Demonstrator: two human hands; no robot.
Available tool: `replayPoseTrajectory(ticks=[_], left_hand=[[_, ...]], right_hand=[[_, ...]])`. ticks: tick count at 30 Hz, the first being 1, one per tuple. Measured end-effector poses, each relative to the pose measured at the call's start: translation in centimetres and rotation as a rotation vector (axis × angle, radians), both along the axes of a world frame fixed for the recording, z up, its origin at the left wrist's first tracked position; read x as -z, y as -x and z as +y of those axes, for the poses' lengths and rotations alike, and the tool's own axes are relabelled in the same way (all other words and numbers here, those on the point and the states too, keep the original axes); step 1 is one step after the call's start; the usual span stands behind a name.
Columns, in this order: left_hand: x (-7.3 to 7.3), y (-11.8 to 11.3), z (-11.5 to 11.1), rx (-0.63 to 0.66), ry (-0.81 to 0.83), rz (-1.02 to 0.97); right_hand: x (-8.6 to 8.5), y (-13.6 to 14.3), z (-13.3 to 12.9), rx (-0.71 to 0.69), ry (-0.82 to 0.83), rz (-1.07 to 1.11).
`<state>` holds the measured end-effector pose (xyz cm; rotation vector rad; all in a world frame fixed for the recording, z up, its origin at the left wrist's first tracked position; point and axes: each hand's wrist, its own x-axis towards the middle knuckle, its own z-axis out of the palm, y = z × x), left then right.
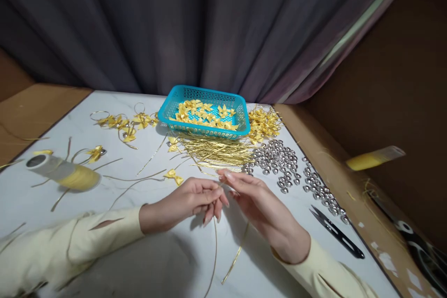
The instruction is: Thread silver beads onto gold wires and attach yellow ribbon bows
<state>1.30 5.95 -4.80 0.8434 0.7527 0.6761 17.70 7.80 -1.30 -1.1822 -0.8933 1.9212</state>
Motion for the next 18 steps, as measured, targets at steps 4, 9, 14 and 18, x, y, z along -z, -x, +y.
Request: replayPoseTrajectory(ticks=[4,9,14,18], left_hand=[[-2.0,0.6,1.9,-0.012,-0.143,0.063],[-6.0,1.3,3.8,-0.009,-0.350,0.217],[-9.5,0.7,3.3,0.097,-0.395,0.305],[-10.1,0.4,2.4,0.202,-0.335,0.306]], right_hand=[[-1.2,-0.6,1.9,0.051,-0.118,0.015],[-4.3,-2.2,3.5,-0.173,-0.385,-0.110],[-6.6,-3.2,3.1,-0.422,-0.425,-0.204],[-7.0,-3.5,2.2,-0.463,-0.361,-0.183]])
